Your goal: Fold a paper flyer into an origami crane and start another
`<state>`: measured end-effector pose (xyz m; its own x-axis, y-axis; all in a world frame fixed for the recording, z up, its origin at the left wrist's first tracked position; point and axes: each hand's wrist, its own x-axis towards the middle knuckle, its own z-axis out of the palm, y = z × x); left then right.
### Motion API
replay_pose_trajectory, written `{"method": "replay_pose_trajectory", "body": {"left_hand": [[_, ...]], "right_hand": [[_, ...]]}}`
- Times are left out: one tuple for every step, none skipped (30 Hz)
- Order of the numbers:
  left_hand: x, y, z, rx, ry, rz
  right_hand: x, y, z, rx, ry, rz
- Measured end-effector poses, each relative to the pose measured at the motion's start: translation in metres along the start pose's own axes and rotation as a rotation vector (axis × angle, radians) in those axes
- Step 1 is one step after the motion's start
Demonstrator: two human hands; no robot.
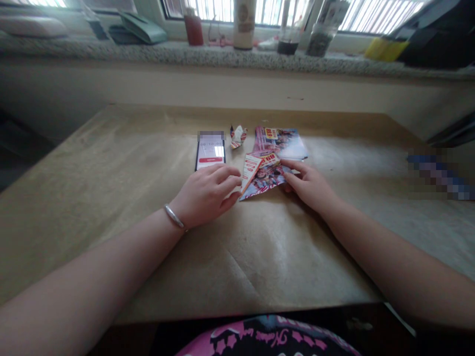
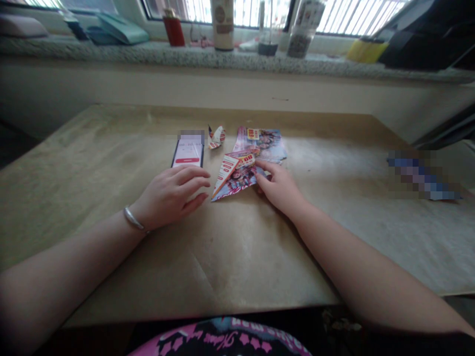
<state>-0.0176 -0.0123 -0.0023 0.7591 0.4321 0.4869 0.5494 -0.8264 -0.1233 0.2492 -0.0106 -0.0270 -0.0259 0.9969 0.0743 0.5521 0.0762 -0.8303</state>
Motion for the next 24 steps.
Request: {"method": "replay_pose_trajectory", "body": {"left_hand": [[0.0, 0.0, 0.0, -0.012, -0.003, 0.005], [-0.001, -0.001, 0.001, -0.028, -0.021, 0.015], [-0.001, -0.001, 0.002, -0.043, -0.046, 0.025], [-0.002, -0.002, 0.003, -0.055, -0.074, 0.035], [-0.003, -0.002, 0.005, -0.065, -0.099, 0.041], [-0.003, -0.002, 0.007, -0.072, -0.115, 0.041], [-0.004, -0.003, 0.01, -0.079, -0.127, 0.033], [-0.004, -0.003, 0.012, -0.088, -0.133, 0.02], [-0.005, -0.004, 0.015, -0.099, -0.137, -0.001], [-0.005, -0.004, 0.017, -0.116, -0.145, -0.024], [-0.006, -0.005, 0.019, -0.134, -0.154, -0.039], [-0.006, -0.006, 0.021, -0.148, -0.16, -0.052], [-0.006, -0.006, 0.022, -0.157, -0.166, -0.056], [-0.006, -0.007, 0.023, -0.161, -0.168, -0.055], [-0.007, -0.007, 0.023, -0.162, -0.167, -0.054], [-0.007, -0.007, 0.023, -0.161, -0.165, -0.054], [-0.007, -0.008, 0.023, -0.162, -0.163, -0.056], [-0.008, -0.007, 0.023, -0.166, -0.163, -0.058], [-0.008, -0.007, 0.023, -0.171, -0.164, -0.058], [-0.008, -0.007, 0.022, -0.178, -0.162, -0.056], [-0.007, -0.007, 0.022, -0.185, -0.161, -0.051], [-0.007, -0.007, 0.022, -0.193, -0.159, -0.044], [-0.007, -0.007, 0.022, -0.202, -0.157, -0.038], [-0.007, -0.007, 0.021, -0.211, -0.155, -0.033]], "right_hand": [[0.0, 0.0, 0.0, -0.038, 0.003, -0.04], [0.0, 0.0, 0.001, -0.085, 0.004, -0.088], [0.0, 0.001, 0.001, -0.14, 0.002, -0.139], [-0.001, 0.0, 0.001, -0.199, -0.005, -0.189], [-0.002, 0.0, 0.002, -0.26, -0.017, -0.234], [-0.003, -0.002, 0.002, -0.319, -0.039, -0.27], [-0.005, -0.003, 0.002, -0.373, -0.066, -0.298], [-0.007, -0.005, 0.001, -0.417, -0.088, -0.321], [-0.008, -0.007, 0.001, -0.468, -0.123, -0.348], [-0.01, -0.009, 0.001, -0.515, -0.148, -0.372], [-0.011, -0.01, 0.0, -0.558, -0.166, -0.398], [-0.012, -0.011, -0.001, -0.594, -0.176, -0.425], [-0.012, -0.011, -0.001, -0.621, -0.175, -0.453], [-0.012, -0.01, -0.002, -0.641, -0.164, -0.486], [-0.012, -0.01, -0.003, -0.658, -0.149, -0.523], [-0.011, -0.009, -0.003, -0.677, -0.134, -0.567], [-0.011, -0.008, -0.004, -0.697, -0.12, -0.617], [-0.009, -0.008, -0.005, -0.719, -0.113, -0.674], [-0.008, -0.007, -0.005, -0.741, -0.113, -0.733], [-0.006, -0.006, -0.006, -0.758, -0.121, -0.791], [-0.004, -0.006, -0.006, -0.77, -0.139, -0.842], [-0.003, -0.006, -0.006, -0.778, -0.146, -0.876], [-0.002, -0.006, -0.006, -0.783, -0.151, -0.901], [-0.001, -0.006, -0.006, -0.786, -0.152, -0.915]]}}
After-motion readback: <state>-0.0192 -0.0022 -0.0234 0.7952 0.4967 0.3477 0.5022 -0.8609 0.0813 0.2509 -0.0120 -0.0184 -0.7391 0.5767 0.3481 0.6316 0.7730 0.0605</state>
